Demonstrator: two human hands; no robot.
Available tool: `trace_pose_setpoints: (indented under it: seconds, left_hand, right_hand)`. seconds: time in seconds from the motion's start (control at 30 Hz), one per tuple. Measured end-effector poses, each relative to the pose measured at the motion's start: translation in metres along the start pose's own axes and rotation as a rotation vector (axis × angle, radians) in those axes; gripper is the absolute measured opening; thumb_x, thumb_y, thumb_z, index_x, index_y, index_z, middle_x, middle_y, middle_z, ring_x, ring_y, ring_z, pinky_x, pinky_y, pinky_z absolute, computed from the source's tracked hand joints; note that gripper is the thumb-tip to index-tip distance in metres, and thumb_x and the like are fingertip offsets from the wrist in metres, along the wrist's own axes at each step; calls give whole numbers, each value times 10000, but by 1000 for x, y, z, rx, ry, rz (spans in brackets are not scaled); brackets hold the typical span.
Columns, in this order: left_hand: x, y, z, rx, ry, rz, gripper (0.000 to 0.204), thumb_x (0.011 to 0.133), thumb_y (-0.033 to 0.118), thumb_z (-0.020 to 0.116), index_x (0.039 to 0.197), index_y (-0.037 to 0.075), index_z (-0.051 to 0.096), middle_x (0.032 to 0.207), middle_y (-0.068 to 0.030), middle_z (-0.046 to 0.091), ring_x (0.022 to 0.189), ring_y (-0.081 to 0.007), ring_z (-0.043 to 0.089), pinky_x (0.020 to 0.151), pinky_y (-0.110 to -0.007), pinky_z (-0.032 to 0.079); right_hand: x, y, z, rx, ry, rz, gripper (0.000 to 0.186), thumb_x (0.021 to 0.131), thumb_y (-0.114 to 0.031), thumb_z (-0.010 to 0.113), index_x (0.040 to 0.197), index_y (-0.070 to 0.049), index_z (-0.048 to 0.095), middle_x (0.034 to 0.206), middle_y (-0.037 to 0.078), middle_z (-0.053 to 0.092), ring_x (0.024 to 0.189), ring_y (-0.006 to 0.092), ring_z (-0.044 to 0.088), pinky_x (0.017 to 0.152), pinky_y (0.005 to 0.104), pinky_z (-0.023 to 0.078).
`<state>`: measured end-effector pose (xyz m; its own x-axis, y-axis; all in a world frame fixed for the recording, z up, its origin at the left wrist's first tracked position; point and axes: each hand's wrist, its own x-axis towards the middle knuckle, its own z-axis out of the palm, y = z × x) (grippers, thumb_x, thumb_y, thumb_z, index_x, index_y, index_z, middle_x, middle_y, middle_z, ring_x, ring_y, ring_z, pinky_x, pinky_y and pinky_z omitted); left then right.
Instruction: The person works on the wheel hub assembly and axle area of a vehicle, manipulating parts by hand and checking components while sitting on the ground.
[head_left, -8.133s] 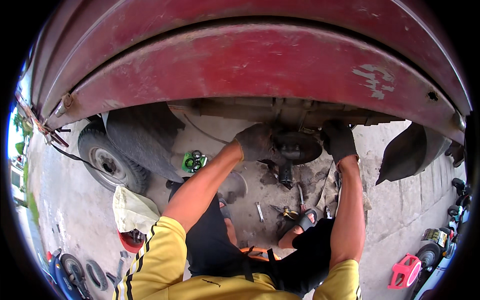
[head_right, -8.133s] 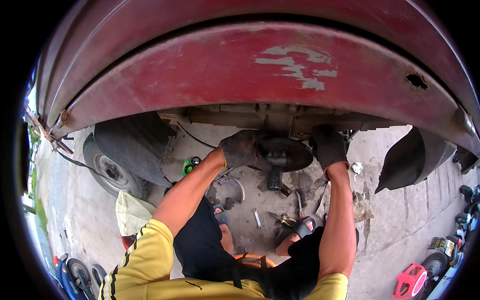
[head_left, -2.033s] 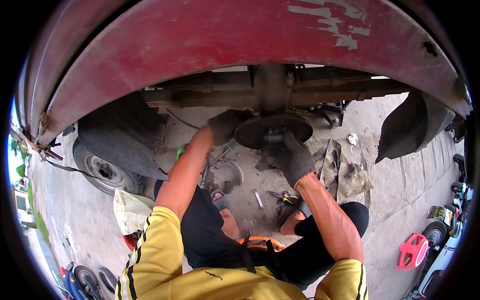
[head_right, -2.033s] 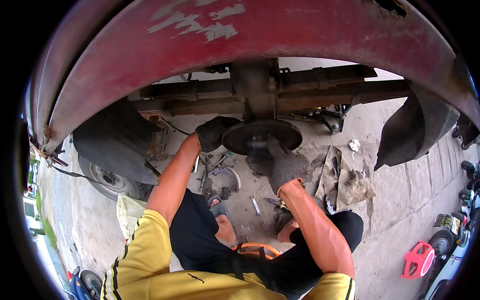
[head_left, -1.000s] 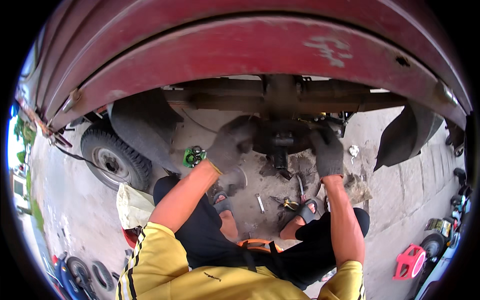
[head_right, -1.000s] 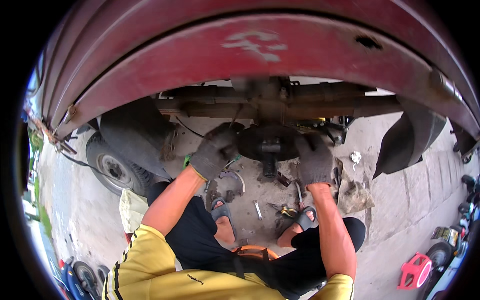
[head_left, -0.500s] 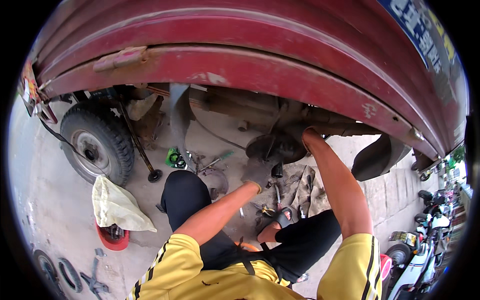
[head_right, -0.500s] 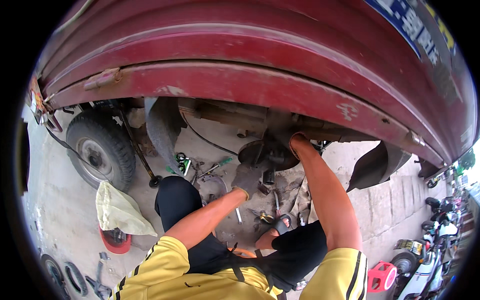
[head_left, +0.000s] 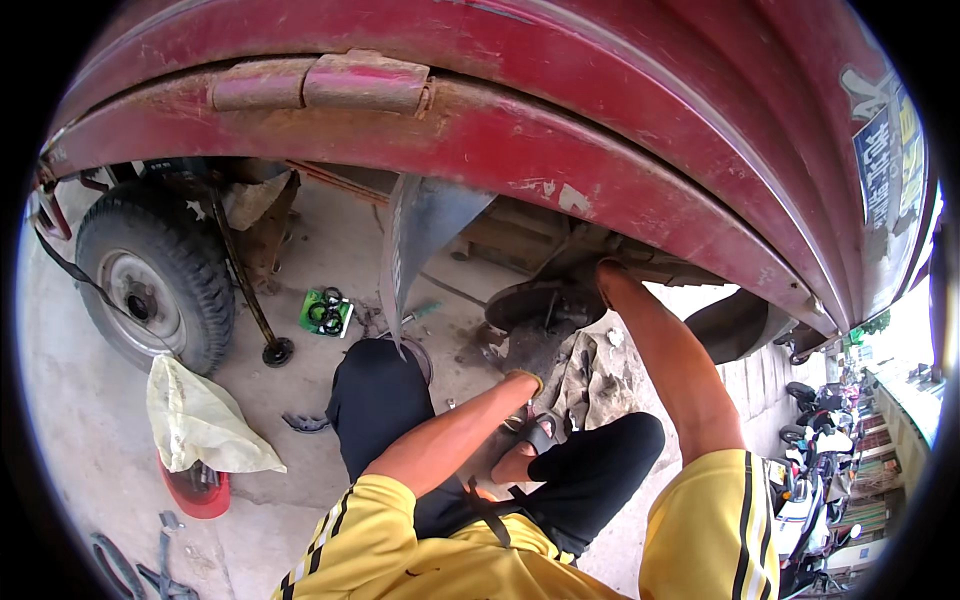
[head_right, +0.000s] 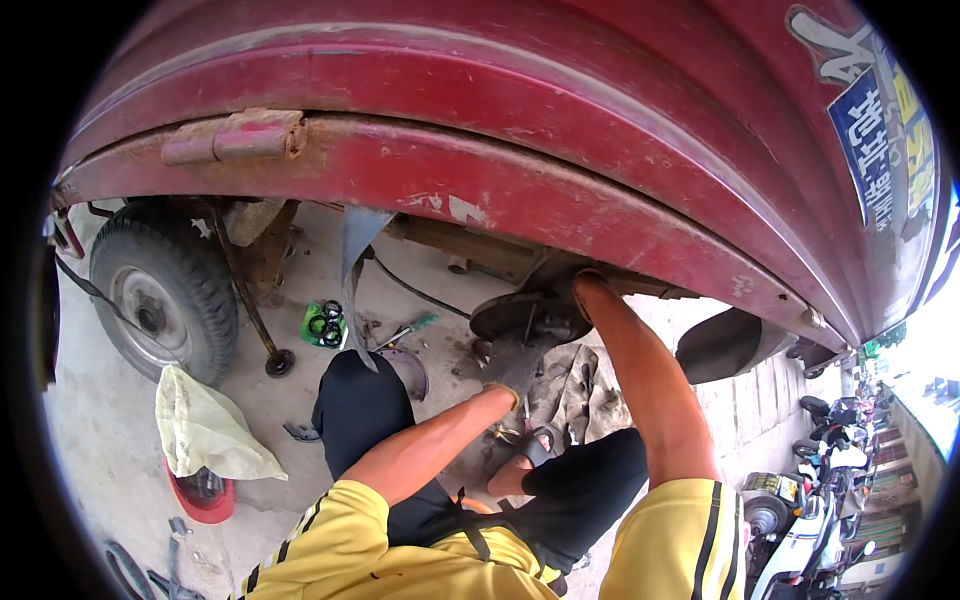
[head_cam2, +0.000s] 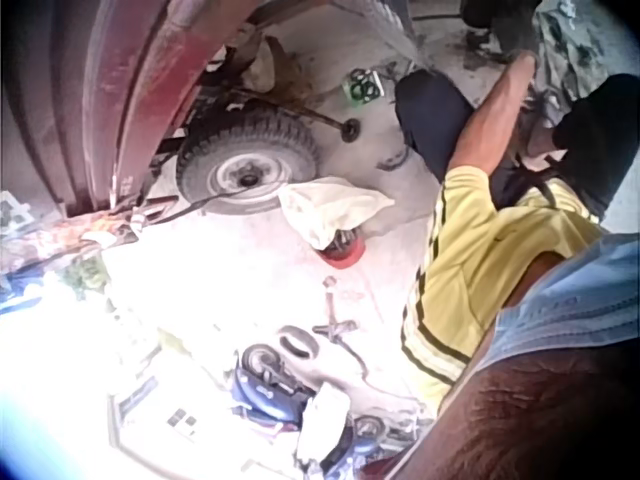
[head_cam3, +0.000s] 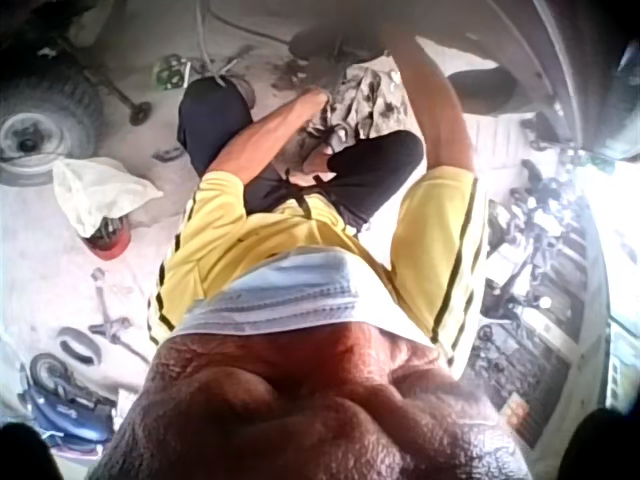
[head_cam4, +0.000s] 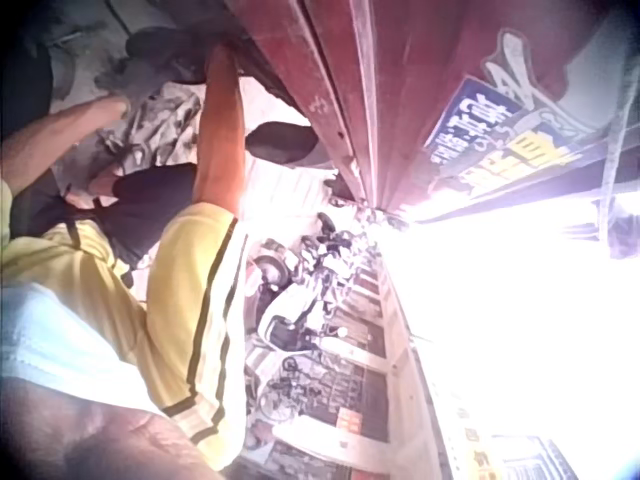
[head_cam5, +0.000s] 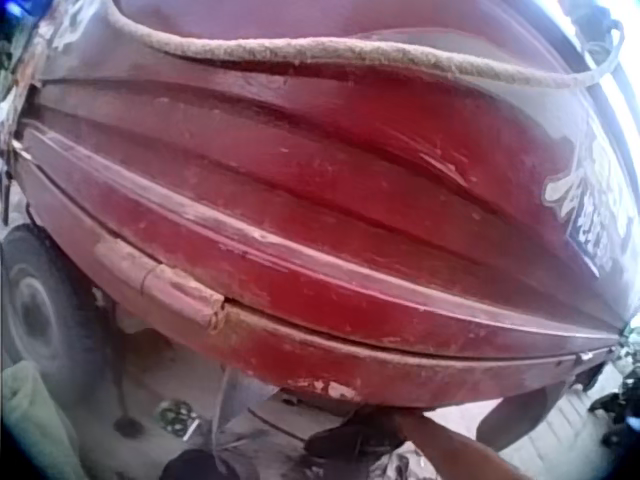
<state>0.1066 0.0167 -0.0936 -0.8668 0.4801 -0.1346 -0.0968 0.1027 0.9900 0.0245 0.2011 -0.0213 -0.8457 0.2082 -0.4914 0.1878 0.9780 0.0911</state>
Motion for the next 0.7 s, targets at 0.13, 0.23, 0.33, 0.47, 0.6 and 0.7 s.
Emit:
trace_pose_setpoints:
  seconds: [0.13,0.23,0.33,0.47,0.6,0.7]
  left_hand:
    - [3,-16,8,18,6,144,540,858,500,601,1040,-3,674,1026,-233,665,987,-389,621,841,-442,468]
    - [-13,10,-2,102,-140,-96,576,888,518,557,1122,-4,625,1101,-243,637,1053,-388,605,878,-456,459]
    - [-24,17,-13,167,-54,-112,524,906,473,541,1099,-9,617,1046,-261,640,999,-401,620,836,-474,475]
    - [-57,51,-23,317,-104,126,428,898,391,540,1037,-6,617,894,-233,666,865,-399,645,757,-480,498]
    - [-60,43,-20,626,-199,515,276,854,268,556,958,26,638,815,-204,641,801,-381,634,699,-478,499]
    - [-54,61,-27,604,-102,669,316,837,311,601,985,36,653,875,-179,659,811,-354,641,722,-464,508]
  right_hand:
    - [-5,-2,-2,-29,53,-8,600,848,-546,539,1119,-26,667,1131,210,650,1074,370,598,922,441,451]
    - [-20,6,14,-22,276,-34,601,849,-546,539,1120,-24,666,1131,210,650,1074,370,598,921,441,451]
    - [-121,-62,-6,548,706,273,570,849,-514,567,1089,-7,671,1096,226,655,1057,368,606,917,438,452]
    - [-190,-75,30,858,716,261,494,849,-440,627,1084,-6,662,1001,200,662,988,328,630,884,389,469]
    - [-161,-88,78,1899,642,150,376,912,-367,606,981,-3,675,762,79,639,742,210,627,704,331,495]
    - [-144,-70,95,2343,505,303,337,952,-347,579,877,-28,662,670,13,591,570,149,540,533,310,438]
